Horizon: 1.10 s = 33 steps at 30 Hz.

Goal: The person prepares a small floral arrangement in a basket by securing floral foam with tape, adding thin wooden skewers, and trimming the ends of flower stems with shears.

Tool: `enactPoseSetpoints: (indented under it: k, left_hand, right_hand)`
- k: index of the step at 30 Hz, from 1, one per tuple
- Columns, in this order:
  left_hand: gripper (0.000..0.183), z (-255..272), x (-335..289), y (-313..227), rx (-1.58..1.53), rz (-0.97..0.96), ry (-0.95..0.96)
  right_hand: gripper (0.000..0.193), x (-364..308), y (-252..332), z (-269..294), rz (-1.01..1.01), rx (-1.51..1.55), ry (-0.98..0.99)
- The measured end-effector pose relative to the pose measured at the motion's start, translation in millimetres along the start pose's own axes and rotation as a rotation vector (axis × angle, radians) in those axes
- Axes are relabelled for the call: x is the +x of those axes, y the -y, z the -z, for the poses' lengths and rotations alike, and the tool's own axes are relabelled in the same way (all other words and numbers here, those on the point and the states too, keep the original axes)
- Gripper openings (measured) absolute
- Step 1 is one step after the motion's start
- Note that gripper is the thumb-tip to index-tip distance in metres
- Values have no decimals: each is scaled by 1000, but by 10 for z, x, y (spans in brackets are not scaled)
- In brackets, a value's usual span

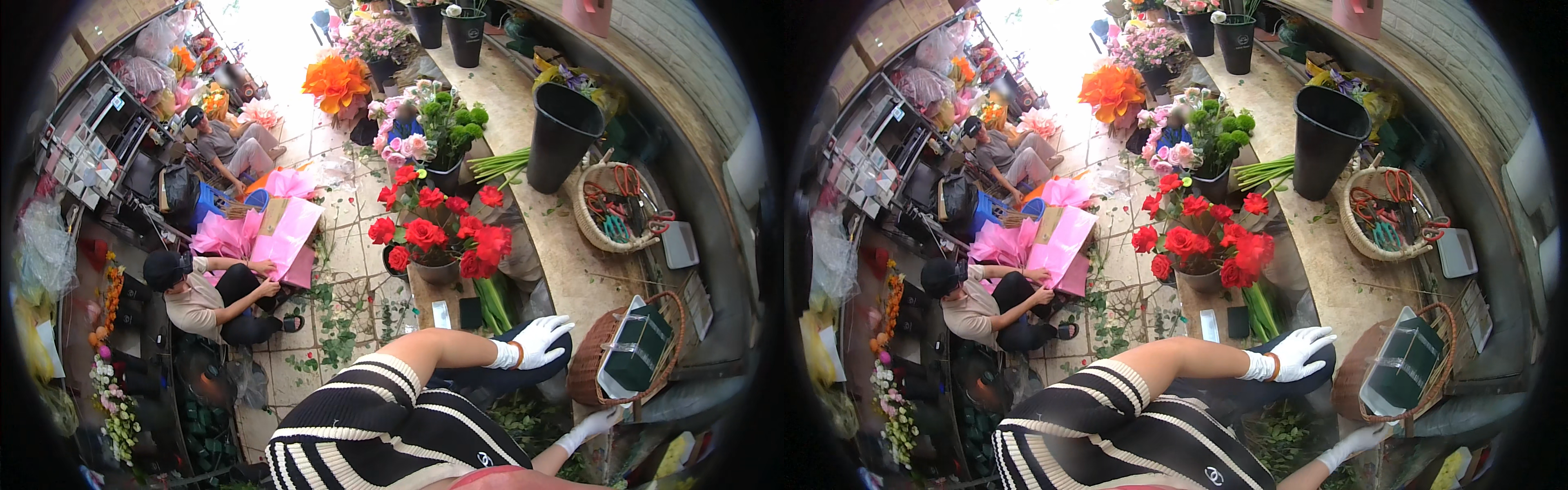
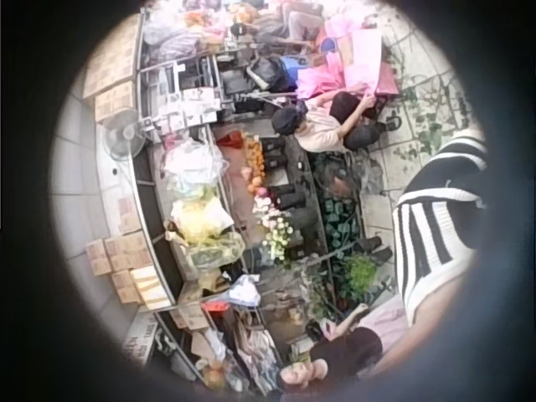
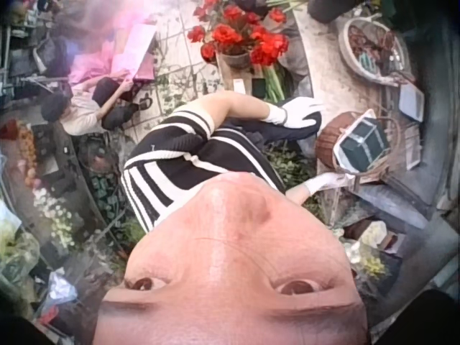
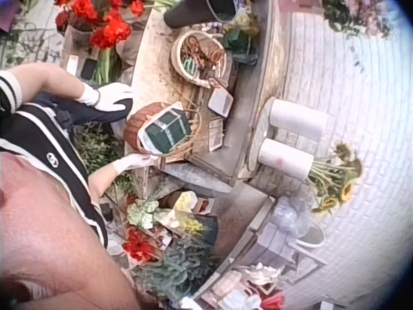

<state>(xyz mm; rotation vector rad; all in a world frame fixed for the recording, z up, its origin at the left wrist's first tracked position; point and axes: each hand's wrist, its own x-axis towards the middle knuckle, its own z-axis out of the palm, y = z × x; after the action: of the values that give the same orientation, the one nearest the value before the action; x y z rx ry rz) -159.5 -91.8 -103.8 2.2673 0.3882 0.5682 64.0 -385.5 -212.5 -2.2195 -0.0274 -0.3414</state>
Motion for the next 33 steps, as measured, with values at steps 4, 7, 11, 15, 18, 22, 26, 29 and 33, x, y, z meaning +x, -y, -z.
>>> enactPoseSetpoints:
  k: [4, 7, 11, 15, 18, 22, 26, 29, 33]
  left_hand:
    - [62, 4, -40, -49, 0, 4, -4]
    - [63, -78, -42, -41, -17, -31, -24]
    - [63, -37, -54, -39, -21, 1, 11]
    - [63, -29, -58, -42, -12, -2, 2]
    - [63, -20, -59, -57, -3, -12, -6]
    - [63, -12, -76, -57, 0, -8, -20]
    - [63, -10, -116, -41, 1, -33, -50]
    - [63, 24, -176, -36, -5, -24, -56]
    - [64, 91, -298, -33, 0, 7, -28]
  right_hand:
    - [31, -226, 2, 334, 130, -384, -143]
    - [31, -377, -143, 390, 166, -496, -170]
    - [35, -420, -342, 296, 101, -513, -191]
    - [34, -437, -261, 233, 63, -536, -239]
    - [37, -474, -165, 200, 22, -589, -293]
    - [41, -514, 0, 212, -84, -617, -267]
    - [43, -487, -32, 206, -95, -654, -261]
    - [45, -469, -96, 198, -72, -665, -257]
    - [46, -456, -141, 174, -63, -642, -248]
